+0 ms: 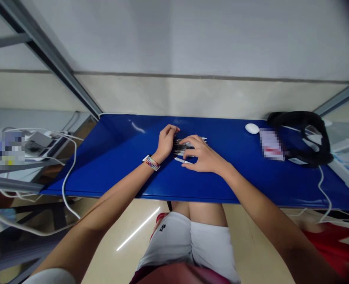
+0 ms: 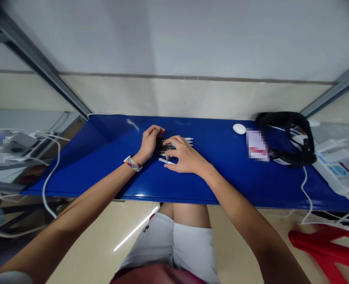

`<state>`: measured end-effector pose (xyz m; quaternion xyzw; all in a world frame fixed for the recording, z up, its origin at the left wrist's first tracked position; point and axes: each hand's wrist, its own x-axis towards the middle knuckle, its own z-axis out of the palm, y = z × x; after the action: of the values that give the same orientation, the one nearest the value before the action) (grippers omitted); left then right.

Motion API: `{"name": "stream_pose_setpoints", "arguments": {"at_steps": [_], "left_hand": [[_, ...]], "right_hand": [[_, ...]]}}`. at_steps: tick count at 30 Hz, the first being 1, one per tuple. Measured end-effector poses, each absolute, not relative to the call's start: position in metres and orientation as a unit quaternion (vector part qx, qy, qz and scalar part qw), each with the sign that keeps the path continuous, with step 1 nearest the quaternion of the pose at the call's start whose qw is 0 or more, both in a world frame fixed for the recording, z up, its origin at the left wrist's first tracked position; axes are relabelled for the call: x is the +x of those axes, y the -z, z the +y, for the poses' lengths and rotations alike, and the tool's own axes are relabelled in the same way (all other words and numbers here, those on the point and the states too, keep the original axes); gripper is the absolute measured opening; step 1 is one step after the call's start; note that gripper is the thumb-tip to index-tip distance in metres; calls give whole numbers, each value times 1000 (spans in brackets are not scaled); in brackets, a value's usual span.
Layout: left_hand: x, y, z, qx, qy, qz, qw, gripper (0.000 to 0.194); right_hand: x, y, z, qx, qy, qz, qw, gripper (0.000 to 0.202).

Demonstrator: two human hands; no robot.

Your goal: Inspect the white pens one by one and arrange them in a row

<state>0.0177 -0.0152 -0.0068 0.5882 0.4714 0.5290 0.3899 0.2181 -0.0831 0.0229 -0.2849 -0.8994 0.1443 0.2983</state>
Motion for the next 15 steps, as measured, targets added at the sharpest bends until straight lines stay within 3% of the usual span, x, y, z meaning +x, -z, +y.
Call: {"name": "stream_pose_setpoints", "arguments": {"at_steps": [8,15], "left_hand": [[17,7,-14,585,-536,458,401,26],[18,3,-14,593,-549,383,448,41]], "right_hand": [[216,-20,-85,-273,-177,-901,288,13],[229,-33,-71,-402,-284,-733,469,13]]}}
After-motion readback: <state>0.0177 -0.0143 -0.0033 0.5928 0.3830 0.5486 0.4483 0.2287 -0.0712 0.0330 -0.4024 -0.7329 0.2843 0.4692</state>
